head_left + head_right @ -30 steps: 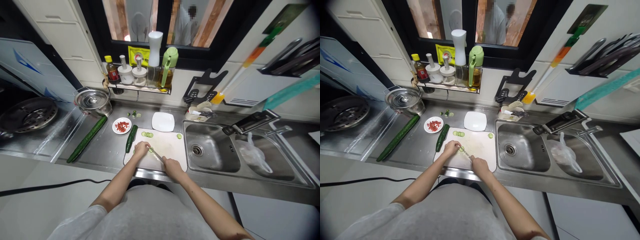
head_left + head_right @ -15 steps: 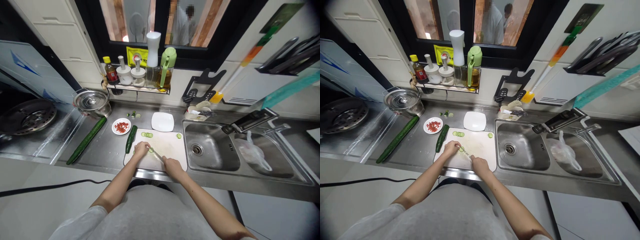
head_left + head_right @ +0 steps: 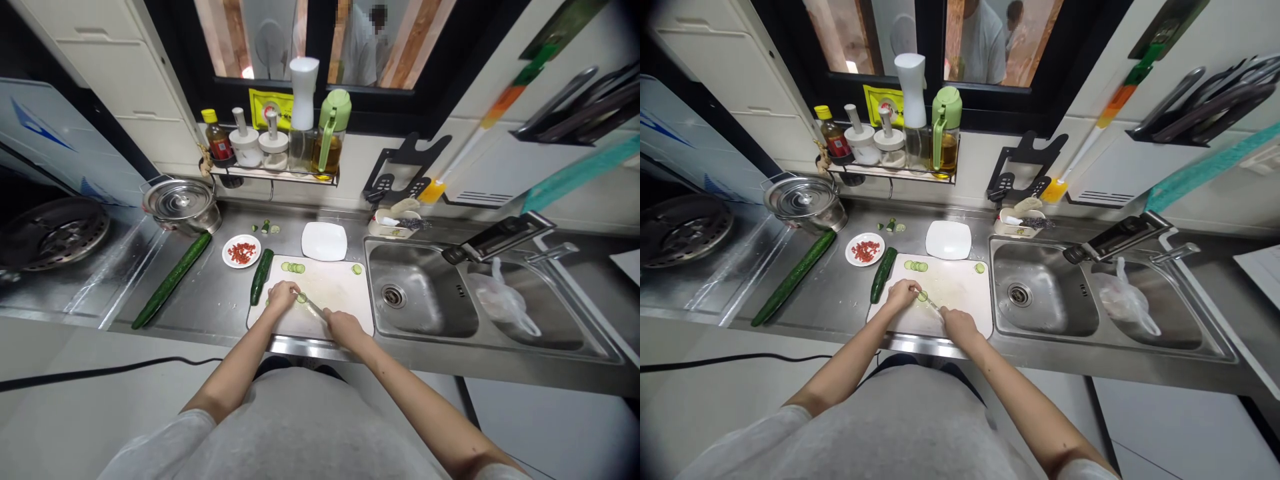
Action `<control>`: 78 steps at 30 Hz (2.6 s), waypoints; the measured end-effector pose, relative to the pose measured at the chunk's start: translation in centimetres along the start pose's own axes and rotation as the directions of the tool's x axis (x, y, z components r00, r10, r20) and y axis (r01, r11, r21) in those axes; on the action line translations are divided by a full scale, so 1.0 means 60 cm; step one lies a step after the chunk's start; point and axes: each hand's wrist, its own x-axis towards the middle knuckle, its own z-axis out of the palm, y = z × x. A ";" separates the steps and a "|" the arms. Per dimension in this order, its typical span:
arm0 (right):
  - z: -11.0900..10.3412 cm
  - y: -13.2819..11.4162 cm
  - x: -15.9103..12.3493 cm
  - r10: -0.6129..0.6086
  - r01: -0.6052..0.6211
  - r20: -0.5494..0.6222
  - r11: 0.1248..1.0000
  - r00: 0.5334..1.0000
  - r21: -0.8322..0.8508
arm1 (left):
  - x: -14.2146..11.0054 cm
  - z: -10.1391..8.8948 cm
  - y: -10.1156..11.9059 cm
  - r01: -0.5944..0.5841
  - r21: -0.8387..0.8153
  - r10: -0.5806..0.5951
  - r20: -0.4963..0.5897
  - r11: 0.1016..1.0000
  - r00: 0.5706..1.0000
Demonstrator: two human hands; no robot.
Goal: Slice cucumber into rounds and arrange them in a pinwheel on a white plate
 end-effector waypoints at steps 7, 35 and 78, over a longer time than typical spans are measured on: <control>0.016 -0.005 0.004 0.020 -0.020 0.000 1.000 1.000 0.009 | -0.002 -0.002 0.001 0.009 0.012 -0.009 -0.001 1.000 1.000; 0.054 0.046 -0.056 0.126 -0.121 -0.027 0.982 0.992 0.145 | -0.033 0.003 0.036 -0.036 0.201 0.047 -0.052 0.979 0.998; 0.067 0.069 -0.014 0.341 -0.315 -0.093 0.923 0.935 0.221 | -0.097 -0.035 -0.079 0.086 0.333 0.016 -0.292 0.939 0.956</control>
